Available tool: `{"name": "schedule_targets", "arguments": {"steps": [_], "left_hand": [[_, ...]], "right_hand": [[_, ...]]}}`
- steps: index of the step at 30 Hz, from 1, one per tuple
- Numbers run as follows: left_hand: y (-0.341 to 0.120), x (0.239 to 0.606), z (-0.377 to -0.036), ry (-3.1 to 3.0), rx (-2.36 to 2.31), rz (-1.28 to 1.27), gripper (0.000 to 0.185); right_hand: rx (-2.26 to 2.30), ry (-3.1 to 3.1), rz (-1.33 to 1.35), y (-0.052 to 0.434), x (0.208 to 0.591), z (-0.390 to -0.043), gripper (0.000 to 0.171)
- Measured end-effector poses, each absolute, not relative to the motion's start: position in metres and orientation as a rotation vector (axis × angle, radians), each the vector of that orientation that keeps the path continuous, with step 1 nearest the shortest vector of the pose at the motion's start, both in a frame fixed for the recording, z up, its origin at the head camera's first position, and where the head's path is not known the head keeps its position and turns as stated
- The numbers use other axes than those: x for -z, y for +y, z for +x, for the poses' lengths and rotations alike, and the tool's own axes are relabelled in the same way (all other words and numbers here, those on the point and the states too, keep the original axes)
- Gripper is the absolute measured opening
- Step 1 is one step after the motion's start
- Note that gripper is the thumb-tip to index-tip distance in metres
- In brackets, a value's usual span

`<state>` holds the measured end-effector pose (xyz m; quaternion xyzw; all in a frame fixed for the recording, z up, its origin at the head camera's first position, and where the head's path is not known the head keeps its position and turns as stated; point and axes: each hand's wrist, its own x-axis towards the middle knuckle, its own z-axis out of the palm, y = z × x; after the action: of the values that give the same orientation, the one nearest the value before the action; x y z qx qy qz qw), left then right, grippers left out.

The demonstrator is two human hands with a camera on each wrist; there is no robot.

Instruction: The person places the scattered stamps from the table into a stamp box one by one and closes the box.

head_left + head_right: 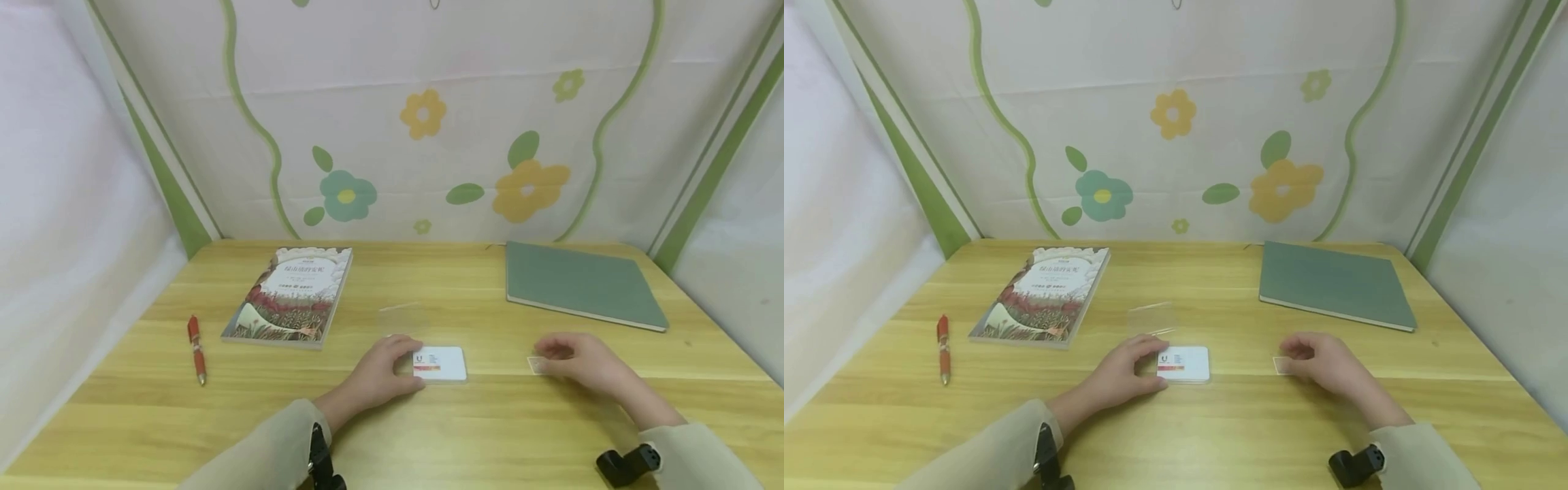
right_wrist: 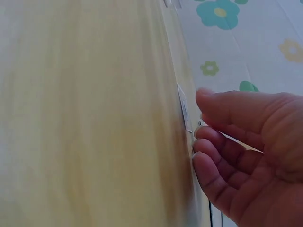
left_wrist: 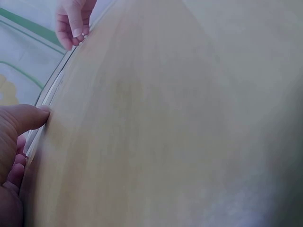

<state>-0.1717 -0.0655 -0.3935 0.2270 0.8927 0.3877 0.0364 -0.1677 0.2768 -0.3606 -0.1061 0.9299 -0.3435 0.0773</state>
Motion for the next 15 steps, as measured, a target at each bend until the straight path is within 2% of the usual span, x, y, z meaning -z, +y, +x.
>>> {"name": "schedule_targets", "arguments": {"steps": [15], "left_hand": [[-0.0660, 0.3917, -0.1707, 2.742, -1.179, 0.695, 0.059]], "right_hand": [[0.962, 2.849, -0.342, 0.2815, 0.3709, -0.1678, 0.024]]}}
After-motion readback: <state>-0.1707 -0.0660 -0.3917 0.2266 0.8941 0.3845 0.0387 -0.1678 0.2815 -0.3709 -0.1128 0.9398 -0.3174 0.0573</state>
